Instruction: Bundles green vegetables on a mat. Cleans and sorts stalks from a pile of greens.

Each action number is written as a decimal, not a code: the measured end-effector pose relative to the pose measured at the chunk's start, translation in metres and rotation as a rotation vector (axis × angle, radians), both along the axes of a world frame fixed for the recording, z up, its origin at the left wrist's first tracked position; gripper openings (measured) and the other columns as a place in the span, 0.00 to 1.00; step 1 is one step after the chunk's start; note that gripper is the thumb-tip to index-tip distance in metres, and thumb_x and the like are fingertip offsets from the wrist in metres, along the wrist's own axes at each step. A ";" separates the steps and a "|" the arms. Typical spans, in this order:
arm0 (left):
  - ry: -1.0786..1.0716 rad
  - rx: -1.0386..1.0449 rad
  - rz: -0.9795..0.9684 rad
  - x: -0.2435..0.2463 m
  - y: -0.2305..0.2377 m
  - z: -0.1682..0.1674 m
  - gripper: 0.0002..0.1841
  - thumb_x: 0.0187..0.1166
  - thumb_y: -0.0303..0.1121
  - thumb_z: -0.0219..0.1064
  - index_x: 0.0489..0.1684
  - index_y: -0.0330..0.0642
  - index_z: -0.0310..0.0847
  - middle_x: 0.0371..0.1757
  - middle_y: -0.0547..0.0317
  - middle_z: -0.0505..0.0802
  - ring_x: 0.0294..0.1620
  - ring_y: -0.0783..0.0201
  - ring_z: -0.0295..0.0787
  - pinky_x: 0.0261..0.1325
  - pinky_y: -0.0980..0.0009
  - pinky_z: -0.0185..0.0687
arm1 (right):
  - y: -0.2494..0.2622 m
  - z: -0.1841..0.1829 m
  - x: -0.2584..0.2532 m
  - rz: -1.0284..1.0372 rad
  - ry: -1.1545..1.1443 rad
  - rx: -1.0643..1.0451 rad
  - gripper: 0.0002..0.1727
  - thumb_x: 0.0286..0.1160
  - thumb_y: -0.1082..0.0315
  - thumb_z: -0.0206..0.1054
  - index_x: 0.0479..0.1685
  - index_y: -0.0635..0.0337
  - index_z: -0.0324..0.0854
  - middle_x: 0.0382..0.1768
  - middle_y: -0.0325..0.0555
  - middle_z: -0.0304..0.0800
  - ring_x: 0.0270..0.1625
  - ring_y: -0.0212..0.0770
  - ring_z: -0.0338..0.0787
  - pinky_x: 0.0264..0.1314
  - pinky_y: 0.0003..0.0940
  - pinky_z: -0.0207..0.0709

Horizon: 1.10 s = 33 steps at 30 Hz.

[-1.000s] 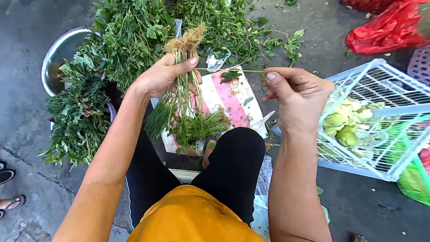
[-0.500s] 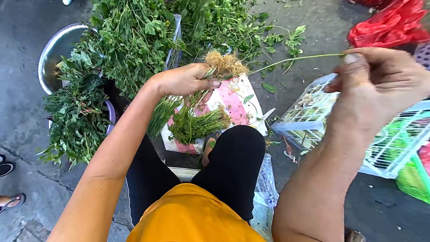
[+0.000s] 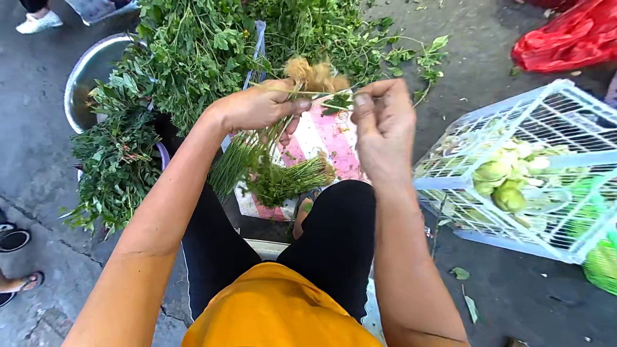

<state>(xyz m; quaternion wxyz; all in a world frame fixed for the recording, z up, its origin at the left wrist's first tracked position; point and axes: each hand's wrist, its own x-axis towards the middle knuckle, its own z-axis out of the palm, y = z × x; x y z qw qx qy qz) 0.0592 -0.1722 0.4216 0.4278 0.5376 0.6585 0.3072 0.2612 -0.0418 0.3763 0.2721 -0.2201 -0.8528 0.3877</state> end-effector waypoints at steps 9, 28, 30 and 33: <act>-0.215 -0.034 0.283 -0.016 -0.006 -0.021 0.16 0.97 0.38 0.41 0.64 0.42 0.72 0.48 0.56 0.96 0.38 0.61 0.96 0.32 0.68 0.90 | 0.091 -0.014 0.135 -0.295 0.098 -0.174 0.14 0.90 0.53 0.56 0.65 0.44 0.74 0.36 0.23 0.78 0.26 0.20 0.75 0.28 0.20 0.72; -0.781 0.168 0.927 0.001 0.020 0.011 0.18 0.97 0.43 0.40 0.69 0.42 0.69 0.55 0.49 0.96 0.47 0.51 0.98 0.40 0.57 0.94 | -0.078 -0.029 -0.022 -0.022 0.038 0.291 0.23 0.82 0.53 0.69 0.61 0.63 0.82 0.40 0.51 0.92 0.33 0.47 0.92 0.29 0.45 0.84; -0.797 0.197 0.995 0.002 0.020 0.011 0.19 0.97 0.43 0.40 0.71 0.42 0.68 0.56 0.49 0.96 0.46 0.50 0.98 0.38 0.57 0.94 | -0.083 -0.034 -0.041 -0.048 -0.032 0.324 0.23 0.82 0.55 0.69 0.66 0.62 0.78 0.37 0.50 0.91 0.28 0.50 0.90 0.23 0.48 0.81; -0.731 0.207 1.066 0.000 0.017 0.010 0.20 0.97 0.45 0.40 0.73 0.44 0.67 0.56 0.52 0.96 0.44 0.53 0.98 0.37 0.58 0.93 | -0.078 -0.034 -0.052 -0.062 -0.009 0.429 0.12 0.86 0.66 0.64 0.54 0.64 0.87 0.36 0.52 0.93 0.31 0.52 0.93 0.27 0.48 0.82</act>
